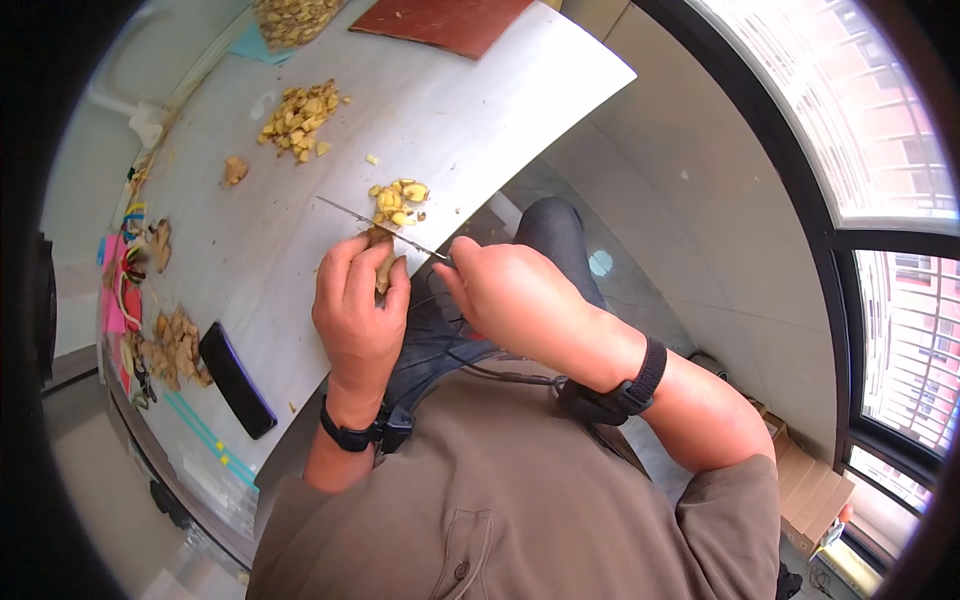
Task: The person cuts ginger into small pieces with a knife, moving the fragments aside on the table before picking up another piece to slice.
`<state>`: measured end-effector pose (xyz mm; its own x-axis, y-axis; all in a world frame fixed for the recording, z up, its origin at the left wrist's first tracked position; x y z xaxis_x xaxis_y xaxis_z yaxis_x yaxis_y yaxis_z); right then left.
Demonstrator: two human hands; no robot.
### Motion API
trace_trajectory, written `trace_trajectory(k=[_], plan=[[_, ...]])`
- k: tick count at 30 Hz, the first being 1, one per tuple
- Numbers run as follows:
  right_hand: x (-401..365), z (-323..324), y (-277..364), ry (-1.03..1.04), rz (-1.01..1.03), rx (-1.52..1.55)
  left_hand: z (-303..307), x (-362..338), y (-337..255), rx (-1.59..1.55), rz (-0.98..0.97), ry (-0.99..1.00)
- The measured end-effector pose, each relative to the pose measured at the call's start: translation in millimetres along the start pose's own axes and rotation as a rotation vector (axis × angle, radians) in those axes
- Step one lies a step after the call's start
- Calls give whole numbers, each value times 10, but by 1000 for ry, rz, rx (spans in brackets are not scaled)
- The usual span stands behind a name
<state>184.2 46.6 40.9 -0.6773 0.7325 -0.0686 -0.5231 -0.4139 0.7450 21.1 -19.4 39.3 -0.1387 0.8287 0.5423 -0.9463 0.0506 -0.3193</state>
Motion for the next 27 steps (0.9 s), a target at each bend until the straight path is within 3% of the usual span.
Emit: trace_trajectory(k=[9, 17, 27], plan=[[283, -155, 95, -7, 12, -93, 9, -14, 0, 10, -11, -14], [79, -8, -43, 19, -118, 67, 50, -30, 116, -56, 138, -4], [-29, -3, -24, -33, -93, 149, 73, -13, 88, -24, 84, -10]])
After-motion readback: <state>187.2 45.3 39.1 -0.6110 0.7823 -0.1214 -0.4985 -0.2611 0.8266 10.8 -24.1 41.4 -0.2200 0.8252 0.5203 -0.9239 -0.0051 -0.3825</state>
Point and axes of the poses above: each hand's wrist, its own x-axis towards the middle knuckle, its own z-axis out of the back of the hand, y = z × x, the point moved 7 cm from there along x, towards the middle knuckle, and after that the axes turned 11 degrees about x, right-handed, at the moved point
